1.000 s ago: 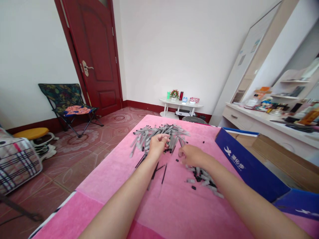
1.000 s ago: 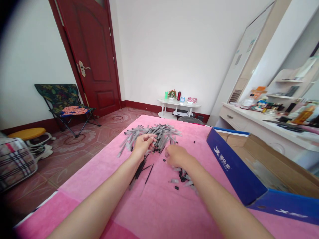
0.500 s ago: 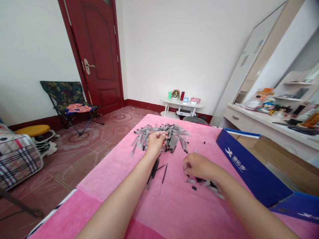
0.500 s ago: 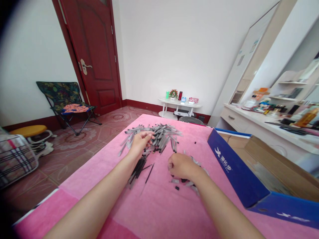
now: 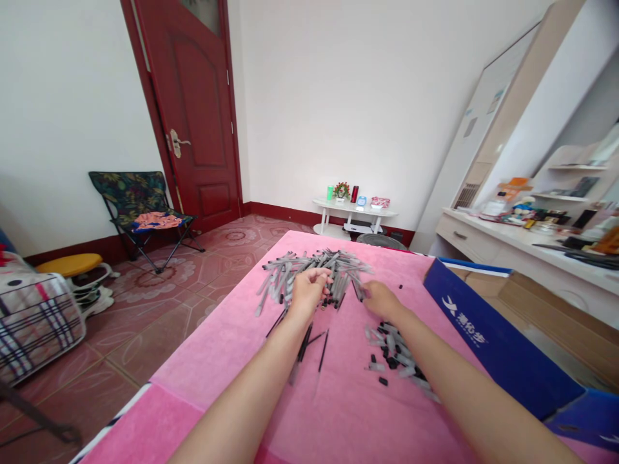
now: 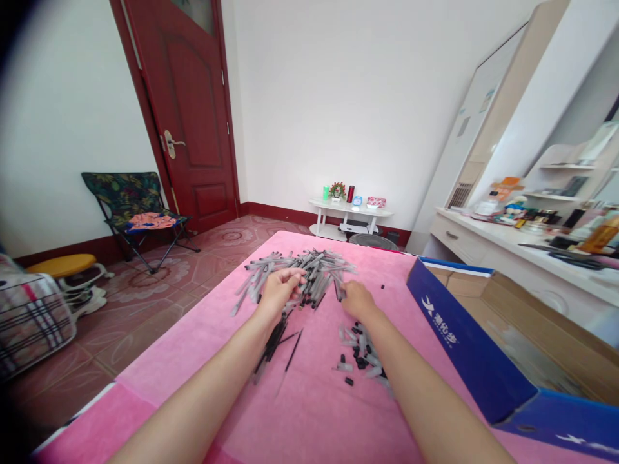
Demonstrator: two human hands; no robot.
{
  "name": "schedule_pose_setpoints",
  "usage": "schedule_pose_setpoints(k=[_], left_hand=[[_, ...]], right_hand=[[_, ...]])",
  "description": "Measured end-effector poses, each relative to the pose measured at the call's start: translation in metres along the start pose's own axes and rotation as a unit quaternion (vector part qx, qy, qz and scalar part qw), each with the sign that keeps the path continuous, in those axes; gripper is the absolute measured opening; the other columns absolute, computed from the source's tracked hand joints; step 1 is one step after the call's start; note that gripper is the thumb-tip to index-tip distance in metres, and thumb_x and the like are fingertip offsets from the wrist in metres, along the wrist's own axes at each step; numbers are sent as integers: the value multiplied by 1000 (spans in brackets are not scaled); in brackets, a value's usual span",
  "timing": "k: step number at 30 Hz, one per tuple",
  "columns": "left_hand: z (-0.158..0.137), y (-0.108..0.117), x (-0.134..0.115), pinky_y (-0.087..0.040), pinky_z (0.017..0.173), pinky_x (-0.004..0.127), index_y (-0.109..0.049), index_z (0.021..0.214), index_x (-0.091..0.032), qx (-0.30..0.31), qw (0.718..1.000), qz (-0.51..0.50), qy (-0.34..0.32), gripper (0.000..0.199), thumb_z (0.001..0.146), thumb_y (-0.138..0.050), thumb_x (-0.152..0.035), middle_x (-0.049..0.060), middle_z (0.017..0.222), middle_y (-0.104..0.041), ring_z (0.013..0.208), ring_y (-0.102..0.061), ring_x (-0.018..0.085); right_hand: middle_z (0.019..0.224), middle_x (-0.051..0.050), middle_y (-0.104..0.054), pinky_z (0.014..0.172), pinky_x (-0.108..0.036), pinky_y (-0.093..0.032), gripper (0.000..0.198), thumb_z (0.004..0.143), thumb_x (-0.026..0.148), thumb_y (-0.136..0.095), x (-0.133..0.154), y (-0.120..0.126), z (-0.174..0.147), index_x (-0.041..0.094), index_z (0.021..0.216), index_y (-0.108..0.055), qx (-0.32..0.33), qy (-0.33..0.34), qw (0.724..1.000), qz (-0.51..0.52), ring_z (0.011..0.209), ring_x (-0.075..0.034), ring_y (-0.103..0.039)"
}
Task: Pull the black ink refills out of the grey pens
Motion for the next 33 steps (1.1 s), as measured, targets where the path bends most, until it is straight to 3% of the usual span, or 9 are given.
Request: schedule_pose_setpoints(k=[5, 9, 13, 16, 20, 23, 26, 29, 33], left_hand=[[-1, -6, 8, -35, 38, 17, -64, 86, -13, 10, 1000, 23, -13, 21, 72, -50, -19, 3, 71, -62, 43, -48, 6], [-7, -11, 6, -39, 48, 18, -67, 84, -17, -19, 986, 122, -109, 19, 70, -54, -19, 3, 77, -65, 54, -52, 9], [-15, -24, 3, -41, 51, 21, -67, 87, -15, 50, 993, 76, -74, 29, 75, -53, -37, 7, 81, -65, 65, -57, 14], [-23, -32, -3, -44, 56, 21, -63, 96, -13, 89, 993, -70, -41, 41, 75, -52, -46, 10, 93, -64, 76, -58, 16], [-28, -35, -13, -44, 57, 21, -60, 97, -12, 105, 984, -142, -27, 42, 73, -56, -46, 10, 85, -64, 67, -58, 13], [-26, -35, -14, -40, 52, 20, -62, 89, -10, 136, 987, -84, -30, 37, 72, -56, -43, 8, 72, -63, 56, -54, 11], [-23, -33, -10, -35, 48, 20, -65, 78, -12, 168, 981, 54, -78, 29, 75, -53, -38, 4, 60, -58, 49, -48, 10], [-27, -29, -10, -35, 54, 23, -65, 69, -18, 148, 939, 259, -174, 18, 76, -52, -29, 2, 58, -57, 56, -49, 13], [-37, -29, -20, -36, 66, 28, -65, 86, -23, 81, 820, 475, -310, 20, 76, -49, -16, 5, 73, -59, 76, -50, 19]], right_hand=[[70, -7, -66, 63, -23, -37, 19, 73, 25, -50, -3, 9, -16, 17, 65, -65, -83, -40, 994, 54, 76, -19, -59], [77, -5, -66, 64, -23, -40, 32, 82, 34, -36, 8, 26, -38, 17, 80, -63, -158, -32, 979, 127, 75, -17, -60], [77, -6, -65, 64, -25, -45, 30, 80, 40, -45, 32, 37, -59, 15, 86, -60, -200, 25, 878, 435, 68, -15, -59], [72, -6, -64, 59, -24, -44, 27, 75, 41, -53, 48, 33, -67, 15, 79, -59, -141, 48, 821, 551, 61, -14, -57], [67, -4, -63, 53, -23, -42, 28, 73, 43, -56, 50, 22, -69, 15, 69, -56, -69, 35, 838, 540, 57, -14, -58], [56, -1, -58, 51, -23, -41, 28, 69, 40, -61, 39, 27, -69, 15, 60, -52, -136, 16, 862, 488, 53, -13, -54], [58, 1, -56, 47, -21, -39, 25, 71, 39, -59, 31, 40, -72, 15, 75, -55, -174, 22, 845, 505, 49, -10, -50], [59, 3, -55, 41, -19, -36, 34, 74, 40, -56, 27, 51, -74, 18, 99, -53, -182, 25, 818, 545, 43, -8, -46], [51, 3, -52, 35, -19, -33, 27, 68, 42, -61, 23, 48, -73, 16, 78, -56, -196, -27, 814, 547, 38, -7, -42]])
Point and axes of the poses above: each hand's wrist, its own z-axis towards the middle knuckle, its own y-axis out of the back of the hand, x = y × z, the point moved 2 cm from there along z, towards the middle knuckle
